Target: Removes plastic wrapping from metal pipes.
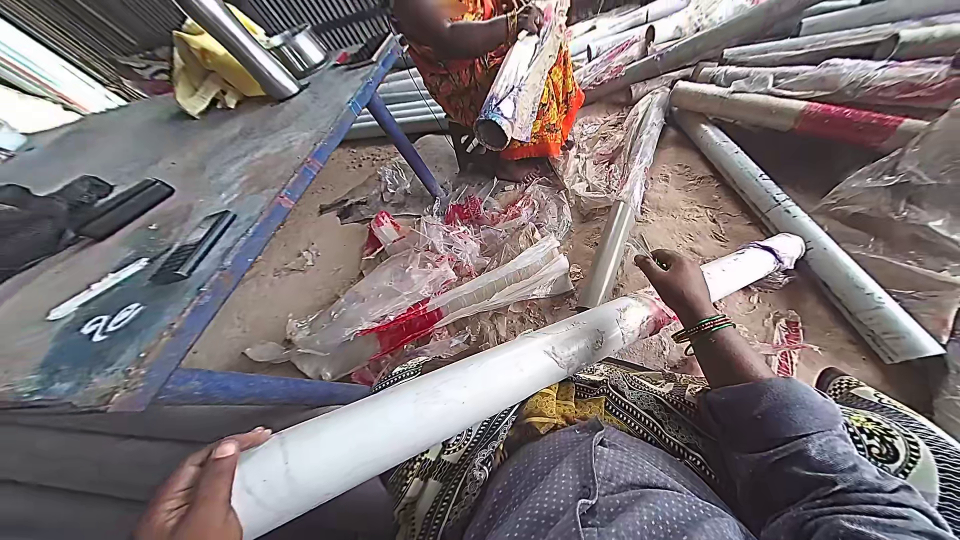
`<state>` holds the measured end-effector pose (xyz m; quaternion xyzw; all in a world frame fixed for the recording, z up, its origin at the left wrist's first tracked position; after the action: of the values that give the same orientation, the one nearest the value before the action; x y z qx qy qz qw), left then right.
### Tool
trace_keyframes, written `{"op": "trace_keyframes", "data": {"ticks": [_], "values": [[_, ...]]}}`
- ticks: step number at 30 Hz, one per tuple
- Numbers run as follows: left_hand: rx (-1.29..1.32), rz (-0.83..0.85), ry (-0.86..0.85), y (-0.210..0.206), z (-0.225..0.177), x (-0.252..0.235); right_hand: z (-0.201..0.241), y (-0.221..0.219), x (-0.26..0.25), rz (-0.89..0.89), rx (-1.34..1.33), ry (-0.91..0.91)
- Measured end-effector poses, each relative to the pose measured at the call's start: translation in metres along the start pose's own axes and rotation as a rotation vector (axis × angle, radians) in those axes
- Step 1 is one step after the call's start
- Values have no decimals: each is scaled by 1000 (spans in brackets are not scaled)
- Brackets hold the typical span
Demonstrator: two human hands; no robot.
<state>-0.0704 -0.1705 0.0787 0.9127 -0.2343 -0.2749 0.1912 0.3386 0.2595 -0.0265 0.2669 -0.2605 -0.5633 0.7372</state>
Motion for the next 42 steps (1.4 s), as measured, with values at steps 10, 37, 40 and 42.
{"op": "trace_keyframes", "data": {"ticks": [10,37,40,42], "values": [[-275,2,-28,-1,-12,4,19,11,8,48,4,43],[-287,639,-309,-241,-171,29,97,-32,91,632,-568,362],[-245,610,-362,-244,-179,25,99,-27,89,639,-543,400],[-226,630,-386,-253,-183,25,101,-27,89,647,-535,434]]}}
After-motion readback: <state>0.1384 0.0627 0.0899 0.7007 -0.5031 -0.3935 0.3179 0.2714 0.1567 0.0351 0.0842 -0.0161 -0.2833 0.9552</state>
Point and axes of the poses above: each hand's wrist, its own x-axis away from the middle knuckle, its own y-axis out of the back of the hand, z = x × y, the point moved 7 cm from there along -x, towards the middle knuckle, and after that the axes turned 1 degree about z, right-handed, at the moved point
